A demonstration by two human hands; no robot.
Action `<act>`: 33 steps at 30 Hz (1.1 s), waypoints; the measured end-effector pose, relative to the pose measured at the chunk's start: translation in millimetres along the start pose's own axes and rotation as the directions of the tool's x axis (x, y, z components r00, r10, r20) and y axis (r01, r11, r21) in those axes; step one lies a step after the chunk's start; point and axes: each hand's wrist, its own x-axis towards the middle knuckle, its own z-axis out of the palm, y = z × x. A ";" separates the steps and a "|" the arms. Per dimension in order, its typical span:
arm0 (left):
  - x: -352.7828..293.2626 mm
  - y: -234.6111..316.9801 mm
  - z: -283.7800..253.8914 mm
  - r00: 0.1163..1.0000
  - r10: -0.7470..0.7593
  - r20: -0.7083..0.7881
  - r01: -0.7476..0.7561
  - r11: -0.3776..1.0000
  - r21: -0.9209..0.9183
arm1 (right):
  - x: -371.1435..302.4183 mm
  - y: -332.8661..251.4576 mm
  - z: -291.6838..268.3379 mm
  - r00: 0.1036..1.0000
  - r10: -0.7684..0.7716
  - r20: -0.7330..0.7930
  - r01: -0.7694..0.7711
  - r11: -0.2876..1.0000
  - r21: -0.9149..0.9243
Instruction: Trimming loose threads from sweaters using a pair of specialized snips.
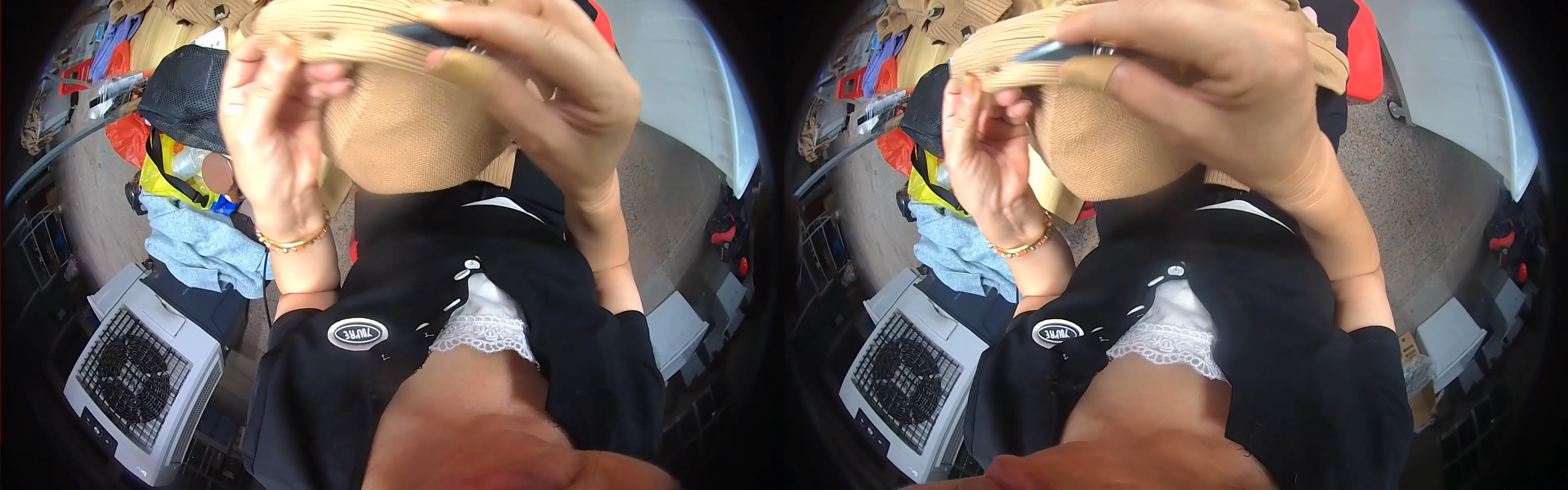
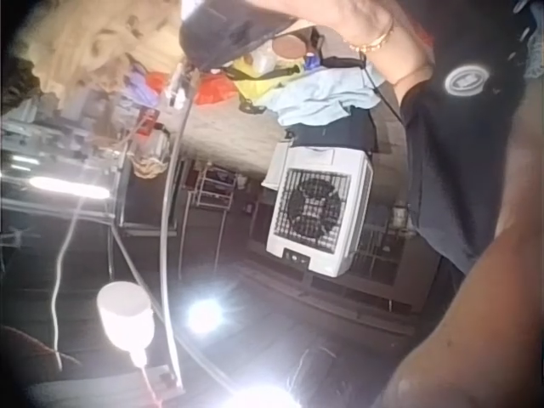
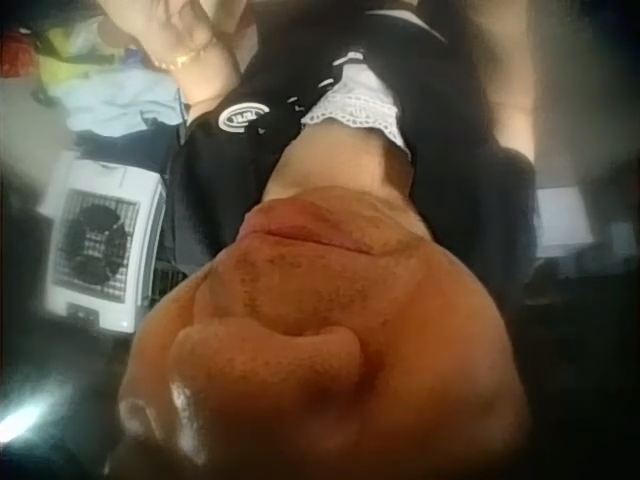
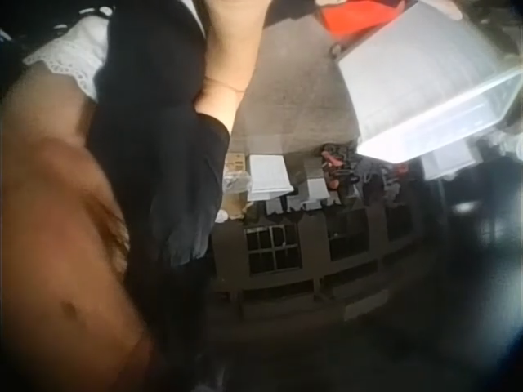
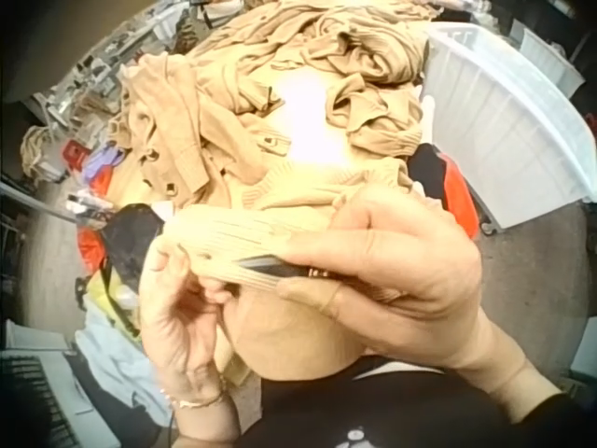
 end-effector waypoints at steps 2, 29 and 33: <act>12.4 7.8 -11.8 1.000 0.003 -0.028 -0.002 1.000 0.031 | -1.8 -1.3 -5.8 0.998 0.062 -0.020 -0.062 0.998 0.014; -17.1 -33.2 13.0 0.778 0.435 0.454 -0.530 0.065 0.846 | -23.9 12.6 -14.5 0.997 0.073 0.027 -0.069 0.990 -0.122; -15.6 -35.3 12.8 0.756 0.442 0.483 -0.555 0.042 0.831 | -15.8 26.1 -9.4 0.994 0.006 0.109 0.030 0.947 -0.321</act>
